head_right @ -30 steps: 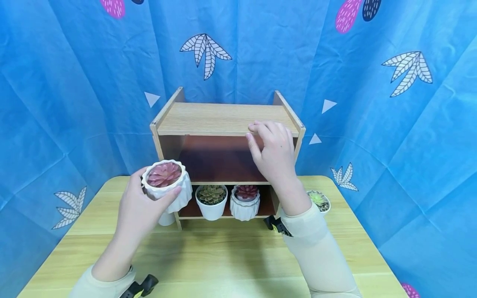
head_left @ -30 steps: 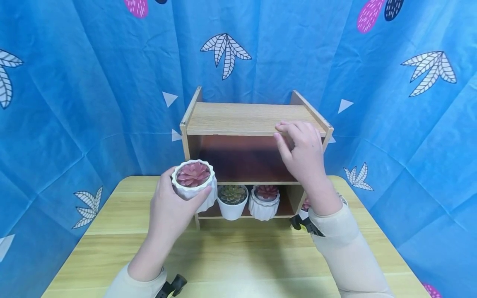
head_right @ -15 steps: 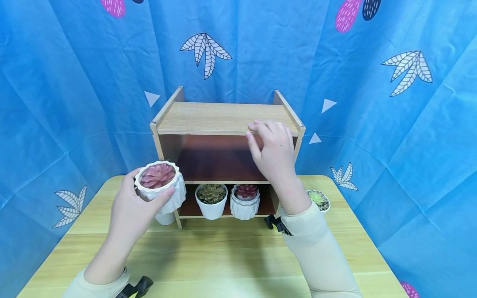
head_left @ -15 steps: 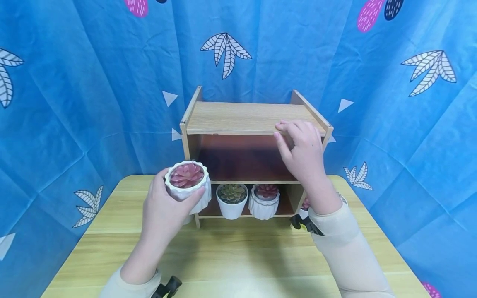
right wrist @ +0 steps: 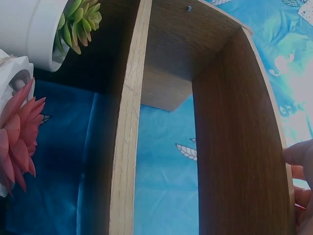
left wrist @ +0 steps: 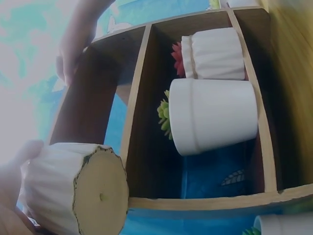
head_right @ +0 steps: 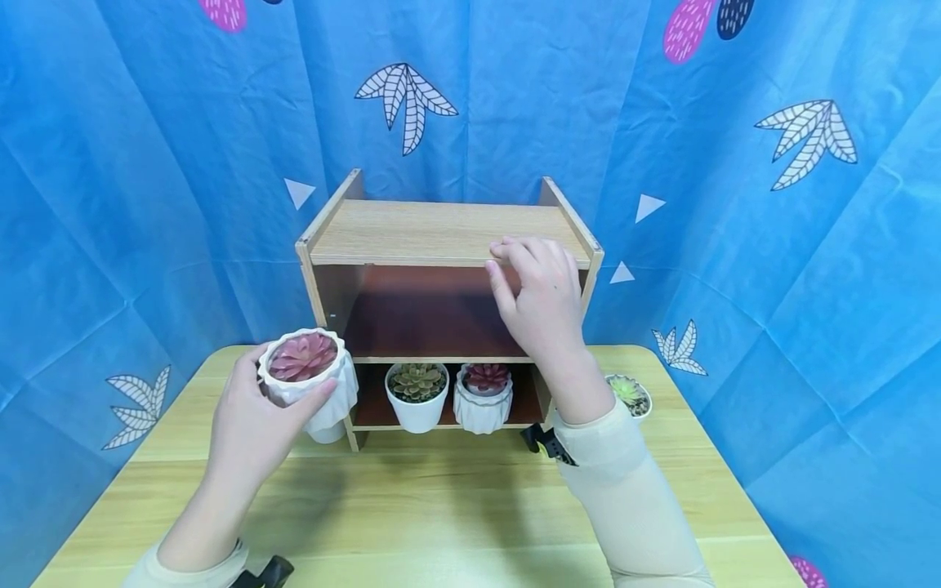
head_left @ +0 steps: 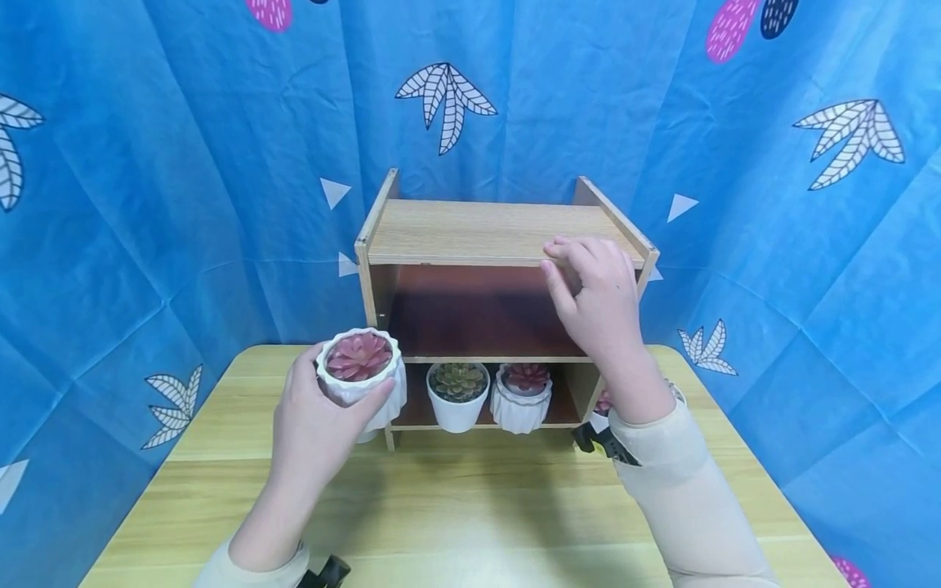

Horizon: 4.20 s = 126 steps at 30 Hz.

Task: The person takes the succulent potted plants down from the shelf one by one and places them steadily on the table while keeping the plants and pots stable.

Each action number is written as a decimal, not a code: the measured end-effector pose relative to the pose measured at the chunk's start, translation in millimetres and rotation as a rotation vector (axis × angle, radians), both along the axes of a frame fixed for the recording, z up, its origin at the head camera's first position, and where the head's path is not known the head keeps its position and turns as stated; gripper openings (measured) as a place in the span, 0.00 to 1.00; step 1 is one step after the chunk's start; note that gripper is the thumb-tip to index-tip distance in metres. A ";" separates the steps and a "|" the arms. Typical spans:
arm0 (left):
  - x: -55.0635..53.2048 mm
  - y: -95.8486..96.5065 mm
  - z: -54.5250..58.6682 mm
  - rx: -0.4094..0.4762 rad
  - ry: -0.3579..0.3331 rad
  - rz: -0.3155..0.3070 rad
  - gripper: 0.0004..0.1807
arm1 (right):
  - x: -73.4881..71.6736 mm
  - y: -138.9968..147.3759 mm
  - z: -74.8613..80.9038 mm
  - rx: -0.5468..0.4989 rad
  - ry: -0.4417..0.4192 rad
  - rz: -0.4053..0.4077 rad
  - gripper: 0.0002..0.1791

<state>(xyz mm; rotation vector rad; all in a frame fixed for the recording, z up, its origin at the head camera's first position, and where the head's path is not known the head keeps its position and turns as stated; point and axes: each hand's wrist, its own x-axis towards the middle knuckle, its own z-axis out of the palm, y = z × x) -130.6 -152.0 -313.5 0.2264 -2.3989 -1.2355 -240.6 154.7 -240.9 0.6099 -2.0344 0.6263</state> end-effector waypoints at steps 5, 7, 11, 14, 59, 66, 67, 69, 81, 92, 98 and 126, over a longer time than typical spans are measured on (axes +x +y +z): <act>1.5 -6.4 -5.2 0.013 -0.016 0.008 0.57 | 0.6 -0.1 -0.6 0.006 0.001 0.001 0.14; 1.7 -9.3 -7.4 0.016 -0.021 0.013 0.57 | 1.0 -0.3 -0.6 0.012 0.004 0.002 0.14; 0.8 -14.6 -11.7 0.021 -0.026 0.014 0.58 | 1.4 -0.3 -0.3 0.010 0.007 0.004 0.15; 0.2 -18.2 -13.8 0.019 -0.026 0.014 0.58 | 2.0 0.0 0.1 0.007 0.007 0.001 0.15; -24.4 -72.0 -54.3 0.061 -0.001 0.167 0.54 | 3.0 -0.2 0.4 0.011 0.023 0.005 0.14; -29.7 -79.8 -66.2 0.092 -0.010 0.203 0.55 | 2.0 0.1 0.3 0.013 0.033 0.008 0.14; -30.6 -81.2 -68.1 0.095 -0.008 0.209 0.55 | 2.1 0.1 0.4 0.013 0.033 0.008 0.14; -32.7 -83.7 -71.5 0.096 -0.001 0.219 0.55 | 2.1 -0.1 0.6 0.013 0.033 0.007 0.14; -40.3 -95.7 -92.1 0.122 -0.019 0.263 0.57 | -0.2 -0.8 -1.6 0.013 0.032 0.007 0.13; -51.5 -102.3 -109.6 0.127 -0.009 0.276 0.55 | 1.7 -1.3 -0.1 0.014 0.027 0.002 0.14; -55.6 -107.6 -123.5 0.133 -0.035 0.291 0.56 | 2.3 -2.6 -0.5 0.021 0.026 0.006 0.14; -67.5 -116.5 -152.1 0.123 -0.151 0.288 0.60 | 4.6 -0.7 0.7 0.015 0.027 0.005 0.14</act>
